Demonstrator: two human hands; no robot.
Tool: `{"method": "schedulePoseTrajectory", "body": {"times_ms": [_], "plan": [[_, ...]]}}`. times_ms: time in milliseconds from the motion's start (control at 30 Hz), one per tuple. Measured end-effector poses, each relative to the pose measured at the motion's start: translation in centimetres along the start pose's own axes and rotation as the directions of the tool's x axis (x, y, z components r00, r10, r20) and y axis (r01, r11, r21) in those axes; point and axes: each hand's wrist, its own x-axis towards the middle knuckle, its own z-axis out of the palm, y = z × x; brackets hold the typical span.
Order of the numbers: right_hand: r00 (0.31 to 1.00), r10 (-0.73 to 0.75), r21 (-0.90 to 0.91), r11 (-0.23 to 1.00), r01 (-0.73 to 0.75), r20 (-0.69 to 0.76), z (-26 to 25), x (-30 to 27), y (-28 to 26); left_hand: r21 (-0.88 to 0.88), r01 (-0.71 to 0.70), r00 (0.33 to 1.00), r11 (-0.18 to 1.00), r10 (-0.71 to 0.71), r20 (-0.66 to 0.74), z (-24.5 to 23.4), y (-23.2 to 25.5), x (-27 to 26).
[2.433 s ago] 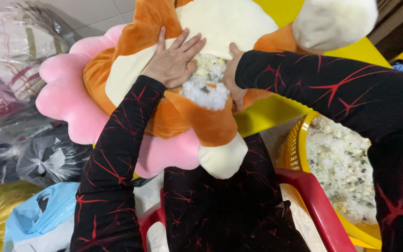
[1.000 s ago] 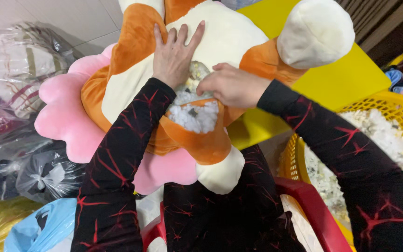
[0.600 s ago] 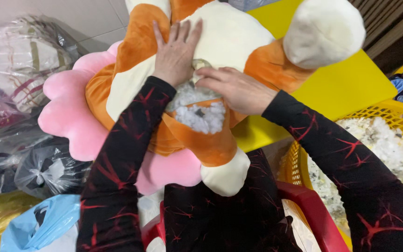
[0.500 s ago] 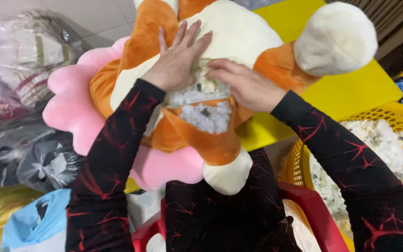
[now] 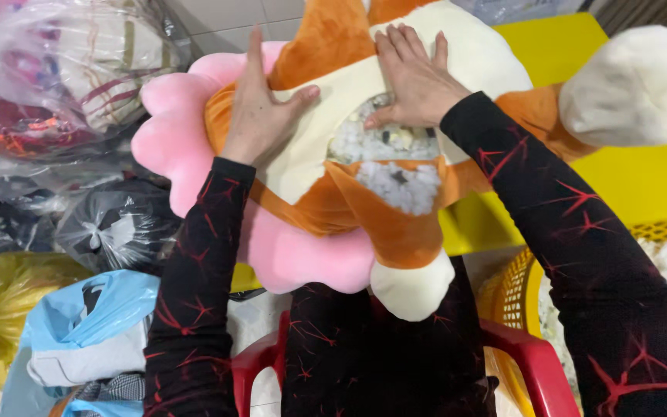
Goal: The person repeatedly scoops white stuffing from a yellow basket and packs it into the torso opening of a large orange and white plush lion. They press and distribute the stuffing by hand to fill the body cavity.
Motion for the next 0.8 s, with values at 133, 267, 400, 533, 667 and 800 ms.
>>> {"method": "schedulePoseTrajectory", "body": {"times_ms": [133, 267, 400, 533, 667, 800], "plan": [[0.995, 0.052, -0.067, 0.996, -0.058, -0.088, 2.9, 2.3, -1.1, -0.139, 0.043, 0.993, 0.989, -0.027, 0.117, 1.1, -0.9, -0.9], [0.969, 0.029, -0.120, 0.991, -0.060, -0.246, 5.3, 3.5, -1.3, 0.004, 0.054, 0.996, 0.999, -0.054, 0.075, 2.1, 0.2, -2.1], [0.919, -0.042, -0.232, 0.971, -0.055, -0.392, 5.8, 5.0, -0.7, 0.088, 0.271, 0.960, 0.959, -0.276, 0.046, 2.2, 1.5, -2.0], [0.963, -0.046, -0.183, 0.983, -0.004, -0.266, 4.4, 5.4, -0.2, 0.070, 0.228, 0.974, 0.971, -0.227, -0.016, 2.0, 1.0, -1.7], [0.988, -0.151, 0.136, 0.979, 0.148, 0.011, -1.0, 3.1, 1.5, 0.186, -0.073, 0.987, 0.980, 0.098, -0.127, 1.3, 1.5, -2.4], [0.974, -0.229, 0.167, 0.960, 0.226, -0.003, -5.6, -1.6, 1.8, 0.192, -0.211, 0.951, 0.958, 0.247, -0.188, 1.1, 4.9, -3.8]]}}
